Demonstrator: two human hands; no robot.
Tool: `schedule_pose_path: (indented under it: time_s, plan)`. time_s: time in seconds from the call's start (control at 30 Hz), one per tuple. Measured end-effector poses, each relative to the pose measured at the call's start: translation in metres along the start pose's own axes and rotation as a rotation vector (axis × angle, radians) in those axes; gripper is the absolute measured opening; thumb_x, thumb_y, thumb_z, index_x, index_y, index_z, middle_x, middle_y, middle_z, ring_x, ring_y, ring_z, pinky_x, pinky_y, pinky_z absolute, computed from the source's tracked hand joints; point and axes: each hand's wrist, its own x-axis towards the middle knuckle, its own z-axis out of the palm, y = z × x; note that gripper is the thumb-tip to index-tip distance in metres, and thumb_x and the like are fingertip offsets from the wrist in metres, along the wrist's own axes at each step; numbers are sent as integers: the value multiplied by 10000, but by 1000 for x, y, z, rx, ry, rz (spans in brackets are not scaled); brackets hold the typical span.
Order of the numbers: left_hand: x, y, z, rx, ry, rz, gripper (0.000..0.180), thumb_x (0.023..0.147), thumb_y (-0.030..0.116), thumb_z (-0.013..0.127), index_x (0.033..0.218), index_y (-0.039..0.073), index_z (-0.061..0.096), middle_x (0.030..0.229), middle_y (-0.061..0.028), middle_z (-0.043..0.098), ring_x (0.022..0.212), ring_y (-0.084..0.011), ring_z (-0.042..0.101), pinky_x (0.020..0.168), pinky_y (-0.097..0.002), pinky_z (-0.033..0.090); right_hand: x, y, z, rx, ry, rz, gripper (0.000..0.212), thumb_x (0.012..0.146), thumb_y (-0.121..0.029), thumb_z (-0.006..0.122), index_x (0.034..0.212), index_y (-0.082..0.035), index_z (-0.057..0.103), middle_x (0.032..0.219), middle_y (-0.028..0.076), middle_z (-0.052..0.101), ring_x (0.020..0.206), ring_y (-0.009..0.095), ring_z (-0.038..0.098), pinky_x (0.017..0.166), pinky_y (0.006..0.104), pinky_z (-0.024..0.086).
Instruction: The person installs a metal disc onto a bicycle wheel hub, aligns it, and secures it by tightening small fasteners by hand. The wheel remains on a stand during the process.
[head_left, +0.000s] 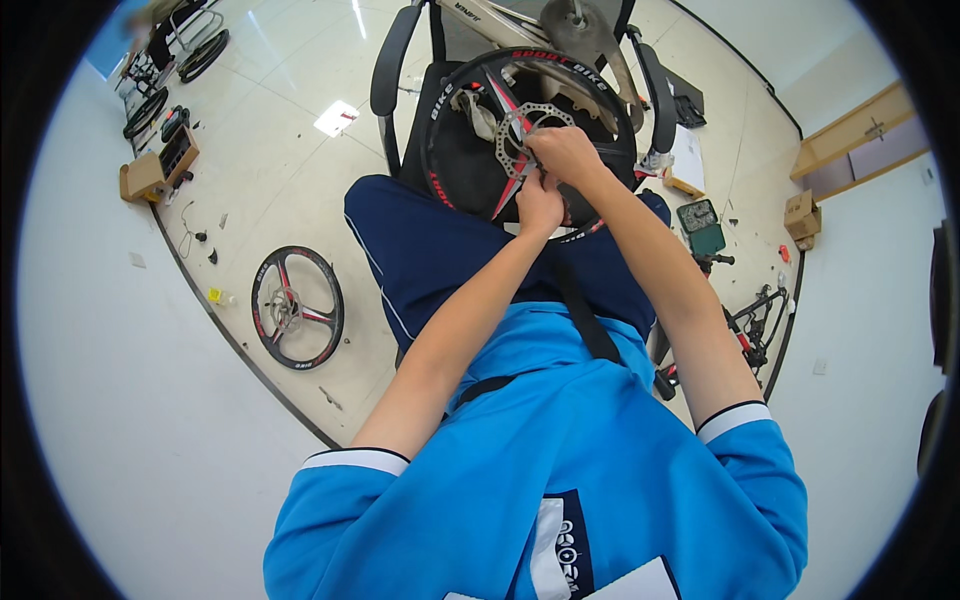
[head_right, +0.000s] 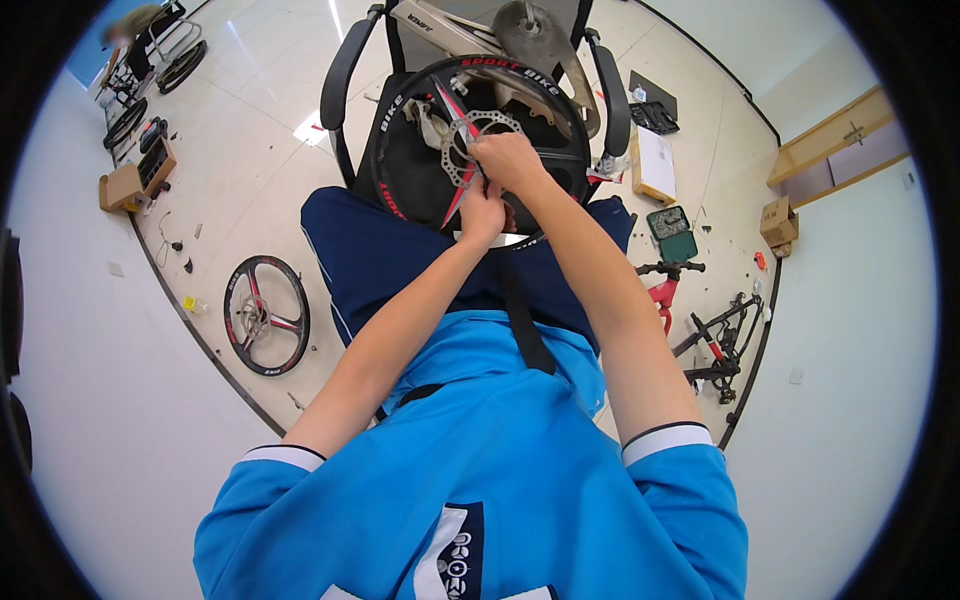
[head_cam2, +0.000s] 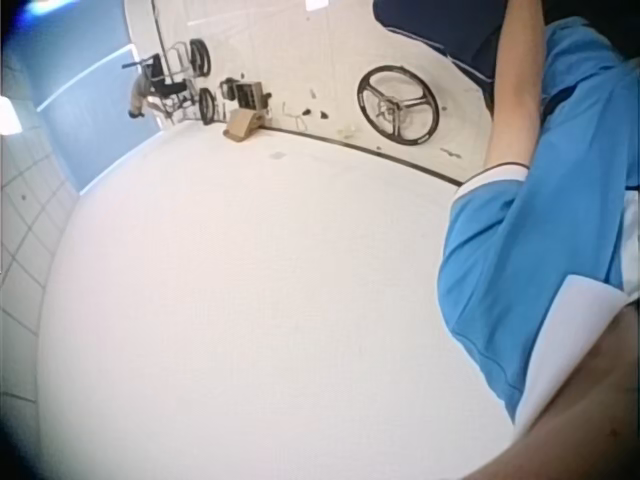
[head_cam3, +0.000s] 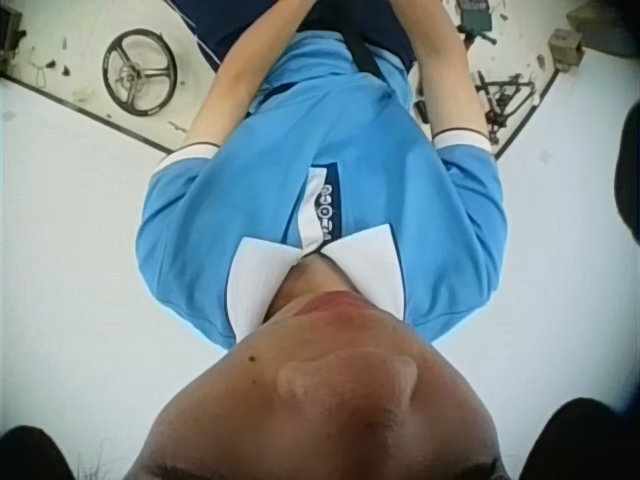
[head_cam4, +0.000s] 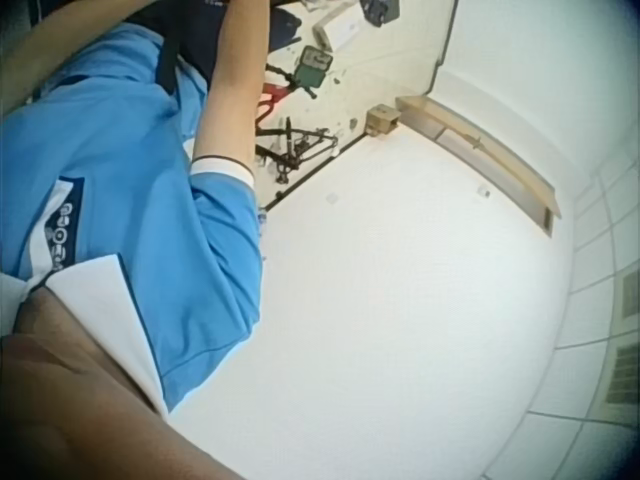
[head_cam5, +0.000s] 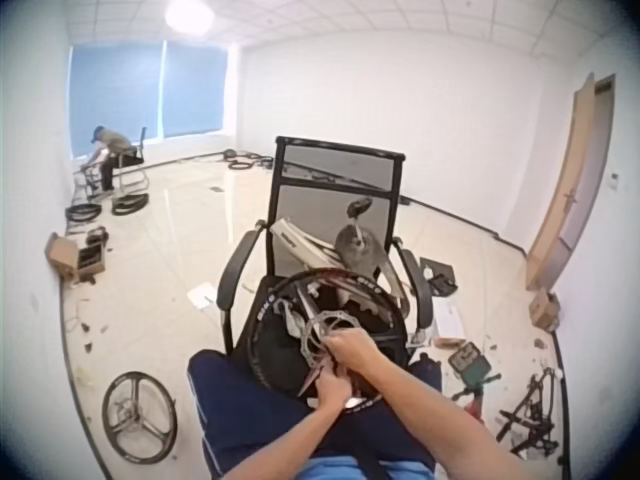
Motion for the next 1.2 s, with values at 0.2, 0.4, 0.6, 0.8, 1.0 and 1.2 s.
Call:
schedule_pose_path:
  time_s: [0.2,0.4,0.6,0.8,1.0,1.2]
  plan:
    - [33,-22,-26,418,-103,137,346,999,296,496,942,-34,581,651,-181,645,589,-345,653,598,-465,501,4,-4,2,-10,45,-14,99,729,-89,634,824,-60,637,834,94,692,803,299,691,670,408,549]
    - [39,-27,-41,610,-127,281,308,1005,258,483,957,-29,584,676,-152,651,638,-273,667,643,-405,508,2,-5,4,25,43,48,97,754,-71,607,841,-56,648,845,105,697,815,295,691,687,411,547]
    - [43,2,-69,848,-322,255,319,993,257,495,895,-34,578,682,-154,665,659,-289,678,647,-404,514,-3,-7,12,69,114,79,89,780,-76,581,838,-54,645,829,119,691,797,300,691,680,416,548]
    - [53,43,-91,1131,-459,326,334,973,281,531,1035,-34,624,1000,-302,650,980,-476,612,852,-526,490,-2,-16,14,129,133,206,86,832,-103,566,827,-39,624,797,145,675,753,329,686,655,445,546]
    - [57,50,-100,1150,-473,474,284,964,254,538,1018,-11,622,965,-284,653,936,-468,620,826,-533,489,-5,-15,19,224,193,291,126,872,-156,562,882,-47,627,840,161,679,768,359,679,672,456,543]
    - [52,37,-103,1065,-362,501,241,966,231,543,1034,11,611,929,-275,653,899,-475,615,784,-533,482,-59,-39,8,611,540,793,189,929,-240,556,1014,-73,581,924,176,681,837,391,665,722,464,523]
